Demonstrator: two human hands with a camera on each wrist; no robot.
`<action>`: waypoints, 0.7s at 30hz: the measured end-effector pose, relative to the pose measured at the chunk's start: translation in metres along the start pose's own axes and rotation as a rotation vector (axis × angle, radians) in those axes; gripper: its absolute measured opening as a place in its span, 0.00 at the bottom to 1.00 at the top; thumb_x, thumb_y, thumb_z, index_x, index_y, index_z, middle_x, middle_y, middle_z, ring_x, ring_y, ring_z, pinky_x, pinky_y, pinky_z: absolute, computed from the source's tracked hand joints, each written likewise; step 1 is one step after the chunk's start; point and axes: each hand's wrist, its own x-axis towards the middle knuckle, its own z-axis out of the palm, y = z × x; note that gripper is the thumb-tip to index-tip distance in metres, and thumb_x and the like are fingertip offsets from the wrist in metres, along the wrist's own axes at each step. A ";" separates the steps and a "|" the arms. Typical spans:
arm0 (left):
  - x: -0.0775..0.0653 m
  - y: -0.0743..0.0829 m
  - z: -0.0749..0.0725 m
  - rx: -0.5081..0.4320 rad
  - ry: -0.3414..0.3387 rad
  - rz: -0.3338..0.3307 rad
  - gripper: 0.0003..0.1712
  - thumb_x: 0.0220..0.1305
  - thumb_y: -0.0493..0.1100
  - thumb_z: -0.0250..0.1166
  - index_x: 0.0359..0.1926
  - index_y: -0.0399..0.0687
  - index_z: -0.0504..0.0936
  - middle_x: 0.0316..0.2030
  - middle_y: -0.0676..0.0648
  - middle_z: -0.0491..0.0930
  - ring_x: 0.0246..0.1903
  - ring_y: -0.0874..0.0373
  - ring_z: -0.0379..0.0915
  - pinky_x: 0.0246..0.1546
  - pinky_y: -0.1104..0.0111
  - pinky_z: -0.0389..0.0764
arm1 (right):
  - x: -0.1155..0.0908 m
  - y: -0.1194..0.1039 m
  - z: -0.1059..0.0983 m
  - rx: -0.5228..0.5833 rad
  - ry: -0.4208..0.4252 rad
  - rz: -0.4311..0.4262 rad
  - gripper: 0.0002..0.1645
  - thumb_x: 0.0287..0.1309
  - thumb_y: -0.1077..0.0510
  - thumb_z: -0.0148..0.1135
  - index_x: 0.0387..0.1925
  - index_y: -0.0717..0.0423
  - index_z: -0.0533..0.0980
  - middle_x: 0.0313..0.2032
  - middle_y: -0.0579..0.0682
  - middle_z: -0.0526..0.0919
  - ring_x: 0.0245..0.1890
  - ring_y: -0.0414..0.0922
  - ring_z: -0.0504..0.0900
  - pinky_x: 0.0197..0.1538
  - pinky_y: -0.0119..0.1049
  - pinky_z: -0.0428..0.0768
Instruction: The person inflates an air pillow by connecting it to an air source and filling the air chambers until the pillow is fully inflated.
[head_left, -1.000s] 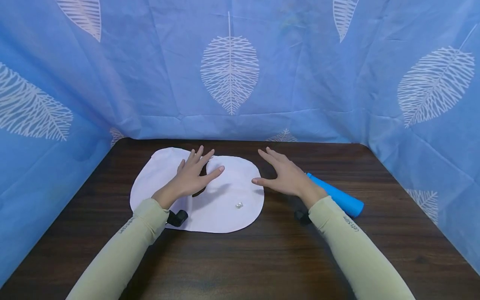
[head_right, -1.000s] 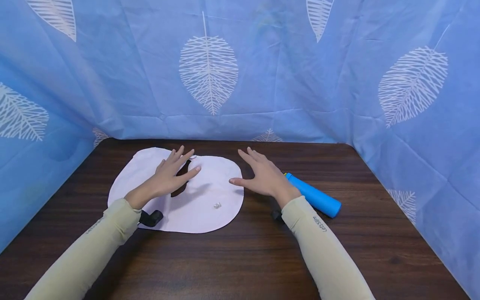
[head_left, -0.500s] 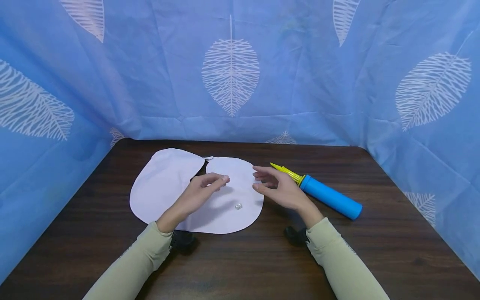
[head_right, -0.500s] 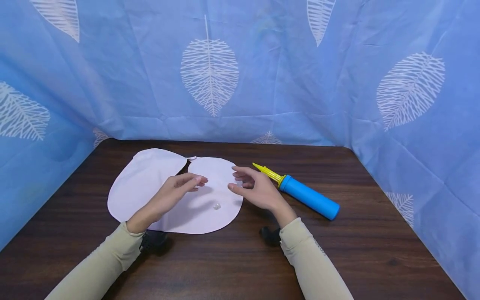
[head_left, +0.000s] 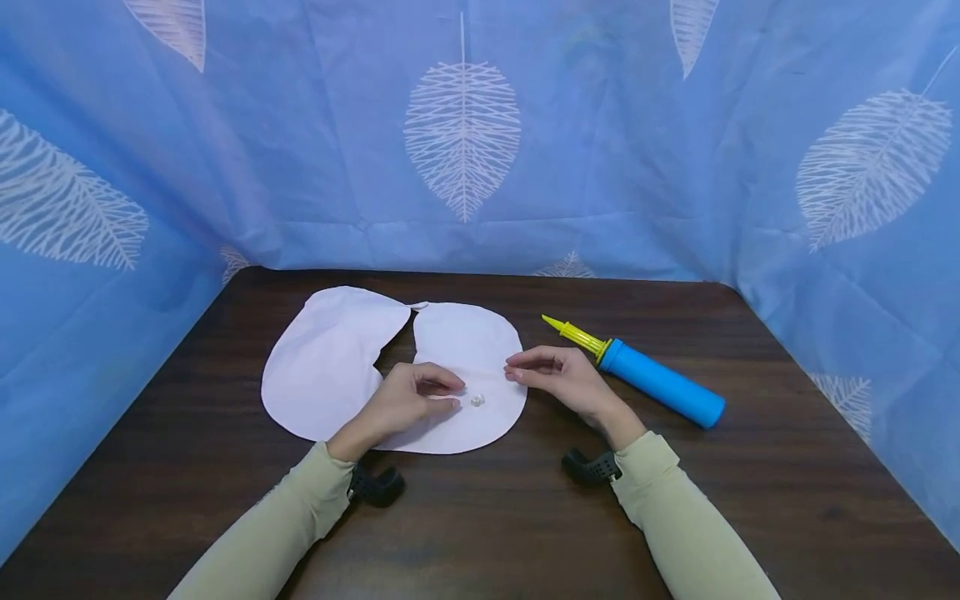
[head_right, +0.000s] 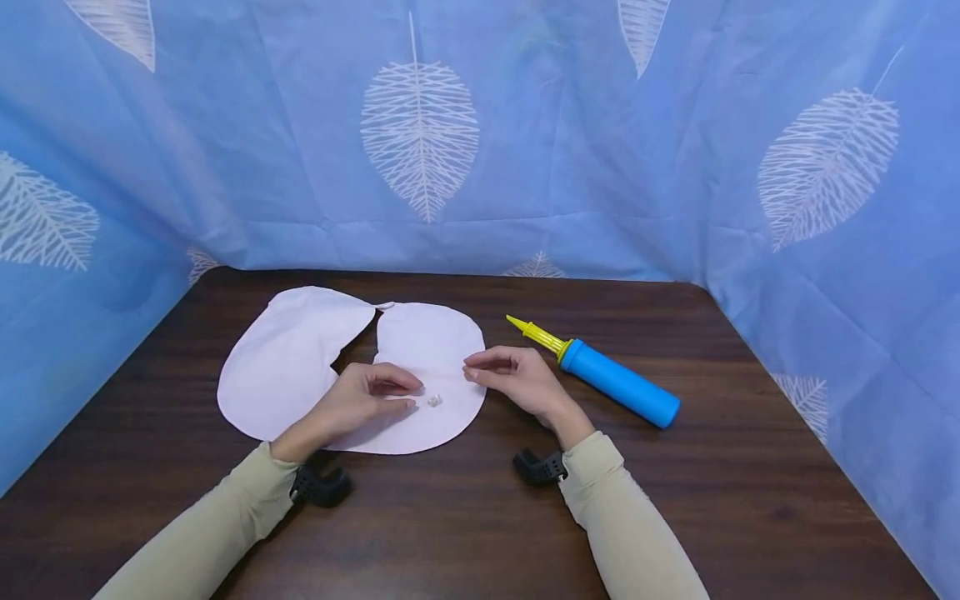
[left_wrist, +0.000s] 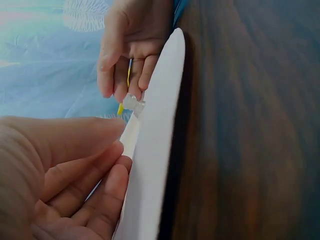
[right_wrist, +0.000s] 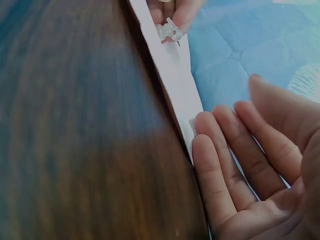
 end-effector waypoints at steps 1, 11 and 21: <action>0.001 0.000 -0.001 0.002 -0.003 0.002 0.12 0.63 0.36 0.77 0.48 0.42 0.93 0.49 0.43 0.92 0.50 0.52 0.88 0.58 0.60 0.86 | 0.001 -0.001 -0.001 -0.006 -0.001 -0.002 0.21 0.69 0.49 0.74 0.60 0.48 0.86 0.58 0.49 0.91 0.58 0.46 0.89 0.61 0.33 0.86; 0.008 0.000 -0.001 -0.025 0.003 -0.017 0.15 0.59 0.36 0.80 0.49 0.43 0.93 0.51 0.44 0.92 0.53 0.51 0.88 0.59 0.60 0.86 | 0.003 -0.003 -0.006 0.020 -0.028 -0.015 0.22 0.68 0.54 0.74 0.61 0.52 0.85 0.59 0.53 0.90 0.57 0.46 0.89 0.59 0.32 0.86; 0.002 -0.003 0.003 -0.003 0.027 -0.064 0.16 0.59 0.38 0.81 0.48 0.45 0.92 0.49 0.46 0.91 0.49 0.55 0.87 0.57 0.62 0.85 | 0.001 0.002 0.003 0.001 -0.026 0.014 0.21 0.68 0.53 0.74 0.61 0.50 0.85 0.58 0.51 0.90 0.57 0.47 0.89 0.61 0.36 0.86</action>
